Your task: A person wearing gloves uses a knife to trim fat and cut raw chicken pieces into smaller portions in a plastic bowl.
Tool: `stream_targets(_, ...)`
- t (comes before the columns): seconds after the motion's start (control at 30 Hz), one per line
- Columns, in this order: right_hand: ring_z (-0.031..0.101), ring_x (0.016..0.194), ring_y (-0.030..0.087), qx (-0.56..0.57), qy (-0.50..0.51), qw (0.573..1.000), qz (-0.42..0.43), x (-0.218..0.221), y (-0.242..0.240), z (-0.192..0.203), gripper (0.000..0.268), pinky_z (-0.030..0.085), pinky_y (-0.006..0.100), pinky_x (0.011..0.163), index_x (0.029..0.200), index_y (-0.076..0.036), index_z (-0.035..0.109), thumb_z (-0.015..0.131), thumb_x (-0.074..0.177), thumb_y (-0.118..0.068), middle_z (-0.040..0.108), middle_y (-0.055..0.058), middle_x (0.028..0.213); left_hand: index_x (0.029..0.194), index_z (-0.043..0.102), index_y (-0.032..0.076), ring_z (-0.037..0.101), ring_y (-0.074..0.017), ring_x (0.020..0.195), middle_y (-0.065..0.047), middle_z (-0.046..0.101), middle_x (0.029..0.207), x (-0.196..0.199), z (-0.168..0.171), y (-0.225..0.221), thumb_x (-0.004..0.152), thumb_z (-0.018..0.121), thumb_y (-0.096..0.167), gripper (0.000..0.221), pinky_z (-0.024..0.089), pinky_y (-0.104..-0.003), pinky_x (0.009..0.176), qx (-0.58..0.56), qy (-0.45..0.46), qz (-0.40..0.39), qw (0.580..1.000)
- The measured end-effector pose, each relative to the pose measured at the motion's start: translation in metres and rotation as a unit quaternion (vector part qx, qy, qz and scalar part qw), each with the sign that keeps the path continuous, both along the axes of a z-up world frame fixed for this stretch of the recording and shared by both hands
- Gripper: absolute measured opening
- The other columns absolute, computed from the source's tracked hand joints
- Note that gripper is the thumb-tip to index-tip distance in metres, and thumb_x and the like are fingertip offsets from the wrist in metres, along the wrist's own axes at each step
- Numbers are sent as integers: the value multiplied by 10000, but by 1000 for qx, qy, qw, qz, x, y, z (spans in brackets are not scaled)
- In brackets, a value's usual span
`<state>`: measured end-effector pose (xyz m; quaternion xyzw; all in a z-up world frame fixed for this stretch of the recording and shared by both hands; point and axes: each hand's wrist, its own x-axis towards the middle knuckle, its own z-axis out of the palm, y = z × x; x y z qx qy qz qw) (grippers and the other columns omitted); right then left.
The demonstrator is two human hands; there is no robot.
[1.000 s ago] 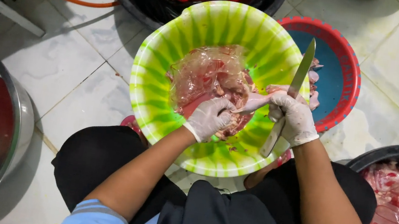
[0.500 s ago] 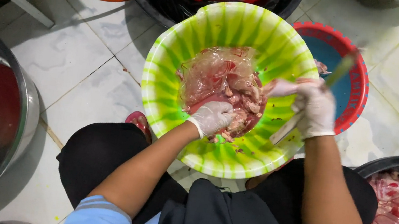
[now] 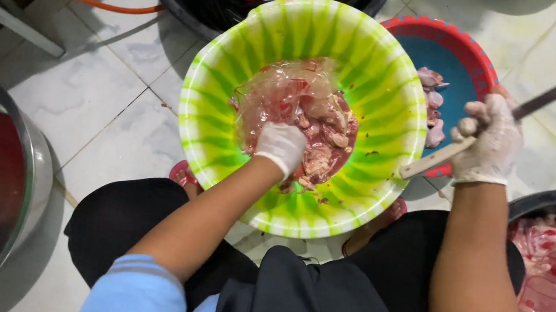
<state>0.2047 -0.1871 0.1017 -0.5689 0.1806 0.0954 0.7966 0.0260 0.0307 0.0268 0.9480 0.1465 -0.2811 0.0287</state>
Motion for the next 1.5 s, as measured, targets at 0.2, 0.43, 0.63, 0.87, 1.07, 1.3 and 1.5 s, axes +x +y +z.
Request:
stream_targets(0.2, 427, 429, 70, -25, -21, 999, 34, -18, 16, 9, 264, 341, 195, 354, 1093, -225, 558, 626, 840, -192, 600, 10, 641, 1400, 448, 196, 318, -341, 1355, -7, 388, 1499, 38, -1, -37, 970, 313, 202, 450, 307, -650, 933, 40, 166, -66, 983)
stream_targets(0.43, 380, 360, 102, 15, -45, 998, 46, -7, 16, -14, 230, 310, 211, 324, 985, -143, 589, 626, 772, -67, 524, 76, 541, 1444, 241, 101, 176, -265, 1407, -63, 245, 1498, 33, 48, -55, 977, 221, 215, 481, 112, -495, 1133, -255, 121, 315, 906)
stream_targets(0.63, 416, 392, 92, 7, -4, 998, 68, -31, 27, 24, 164, 337, 206, 339, 862, -126, 583, 672, 724, -127, 552, 59, 578, 1112, 489, 154, 467, -233, 1034, -70, 482, 1044, 40, -82, -36, 733, 553, 226, 391, 365, -402, 872, -315, 31, 288, 904)
stream_targets(0.87, 452, 471, 66, 38, 124, 972, 198, -46, 35, -2, 218, 329, 158, 368, 925, -187, 597, 682, 760, -301, 591, 4, 679, 834, 674, 124, 682, -182, 616, -100, 671, 638, 11, -100, 12, 700, 700, 211, 161, 538, -295, 579, -439, -105, 307, 838)
stream_targets(1.07, 475, 499, 38, -16, 101, 940, 326, -70, 64, -53, 439, 356, 139, 360, 1200, -90, 535, 615, 777, -178, 629, 20, 763, 1191, 586, 302, 587, -271, 1149, -87, 648, 1155, -8, -66, 11, 862, 479, 351, 350, 482, -417, 984, -266, -112, 172, 942)
stream_targets(1.3, 417, 451, 23, -24, 101, 910, 400, -90, 83, -78, 389, 330, 145, 369, 1111, -93, 553, 591, 733, -9, 457, -41, 602, 1070, 548, 229, 596, -385, 1067, -188, 647, 1010, -23, -11, 29, 864, 439, 321, 250, 449, -485, 953, -352, -219, 217, 884)
stream_targets(1.5, 421, 463, 41, -24, 119, 905, 408, -94, 93, -98, 386, 340, 154, 382, 1136, -125, 558, 590, 760, -43, 425, -39, 594, 964, 648, 290, 662, -178, 832, -36, 652, 807, -32, -1, 25, 740, 543, 283, 247, 558, -285, 764, -469, -275, 358, 759)
